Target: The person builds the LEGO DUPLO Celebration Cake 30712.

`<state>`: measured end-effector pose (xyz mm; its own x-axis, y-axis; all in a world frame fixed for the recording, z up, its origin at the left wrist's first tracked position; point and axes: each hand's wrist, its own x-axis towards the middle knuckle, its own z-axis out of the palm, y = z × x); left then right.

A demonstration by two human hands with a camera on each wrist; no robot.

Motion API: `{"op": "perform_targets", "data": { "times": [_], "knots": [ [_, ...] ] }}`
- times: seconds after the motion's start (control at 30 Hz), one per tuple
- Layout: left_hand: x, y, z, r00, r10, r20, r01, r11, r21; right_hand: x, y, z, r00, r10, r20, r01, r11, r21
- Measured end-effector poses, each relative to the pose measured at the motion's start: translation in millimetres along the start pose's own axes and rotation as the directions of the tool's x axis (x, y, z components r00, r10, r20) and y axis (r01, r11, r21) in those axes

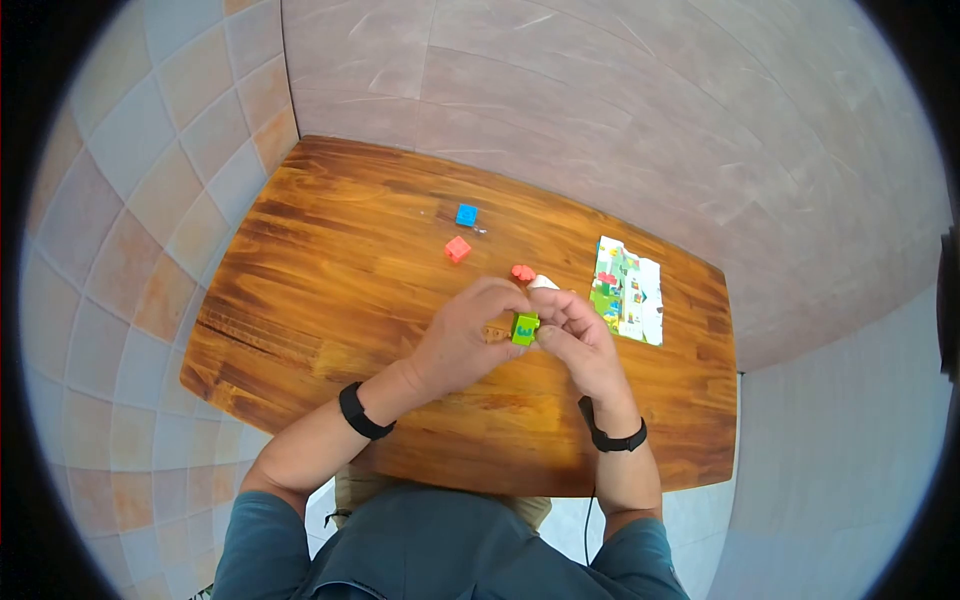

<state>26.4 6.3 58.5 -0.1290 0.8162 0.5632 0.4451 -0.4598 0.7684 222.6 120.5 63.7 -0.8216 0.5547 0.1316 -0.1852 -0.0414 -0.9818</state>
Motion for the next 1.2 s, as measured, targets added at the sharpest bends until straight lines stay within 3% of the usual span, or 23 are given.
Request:
{"op": "perform_targets", "data": {
  "times": [0.07,0.17,0.3,0.37,0.4,0.43,0.47,0.5,0.6,0.67,0.7,0.9,1.03,1.1,1.2],
  "knots": [
    [0.1,3.4,-1.9,1.0,-0.005,0.005,0.005,1.0,0.027,-4.0,-0.7,2.8,0.997,0.043,0.065,-0.048,0.997,0.068],
    [-3.3,1.6,-1.5,0.999,-0.002,0.04,-0.001,0.997,0.079,-3.9,7.9,14.3,1.0,0.001,-0.01,0.0,0.998,0.06],
    [-3.5,4.3,0.9,0.997,0.027,0.067,-0.033,0.995,0.092,-6.9,10.6,13.0,0.999,-0.038,0.001,0.038,0.999,0.003],
    [-9.2,-3.6,2.3,0.996,-0.039,0.077,0.034,0.997,0.072,-10.7,10.1,12.8,0.99,-0.104,-0.093,0.063,0.929,-0.363],
    [-12.4,-8.3,1.8,0.991,-0.104,0.086,0.1,0.994,0.053,-13.4,7.4,12.2,0.99,-0.103,-0.093,0.063,0.93,-0.363],
    [-14.6,-11.5,-1.4,0.991,-0.104,0.086,0.1,0.994,0.053,-16.0,-0.1,13.5,0.993,-0.094,-0.075,0.034,0.819,-0.573],
    [-16.8,-15.0,-6.8,0.965,-0.214,0.153,0.184,0.964,0.19,-18.2,-4.6,13.0,0.995,-0.081,-0.06,0.009,0.66,-0.751],
    [-18.8,-19.6,-12.4,0.923,-0.329,0.201,0.253,0.91,0.329,-21.2,-3.2,10.1,0.995,-0.081,-0.058,0.01,0.661,-0.75],
    [-20.4,-56.6,-27.4,0.865,-0.431,0.257,0.264,0.827,0.496,-31.6,6.5,-1.0,1.0,-0.031,0.005,0.022,0.595,-0.804],
    [-12.8,-77.4,-38.0,0.845,-0.488,0.218,0.31,0.779,0.545,-38.5,9.9,-9.8,0.998,0.055,0.002,-0.025,0.486,-0.873],
    [-7.8,-86.9,-42.9,0.823,-0.538,0.18,0.35,0.731,0.586,-41.6,10.8,-12.9,0.998,0.055,0.005,-0.023,0.489,-0.872],
    [25.4,-133.9,-54.5,0.889,-0.456,0.024,0.37,0.751,0.547,-47.6,14.5,-20.1,0.998,0.029,-0.055,-0.062,0.381,-0.923],
    [45.9,-136.0,-46.1,0.899,-0.438,0.023,0.365,0.775,0.516,-49.6,22.4,-23.2,0.995,0.071,-0.073,-0.091,0.309,-0.947],
    [52.5,-139.0,-40.4,0.873,-0.486,0.045,0.362,0.706,0.608,-51.6,26.3,-26.7,0.995,0.066,-0.074,-0.09,0.297,-0.951],
    [52.3,-164.3,-35.3,0.889,-0.45,0.081,0.306,0.716,0.627,-53.8,27.8,-32.2,0.998,0.034,-0.052,-0.06,0.306,-0.95]
  ]
}}
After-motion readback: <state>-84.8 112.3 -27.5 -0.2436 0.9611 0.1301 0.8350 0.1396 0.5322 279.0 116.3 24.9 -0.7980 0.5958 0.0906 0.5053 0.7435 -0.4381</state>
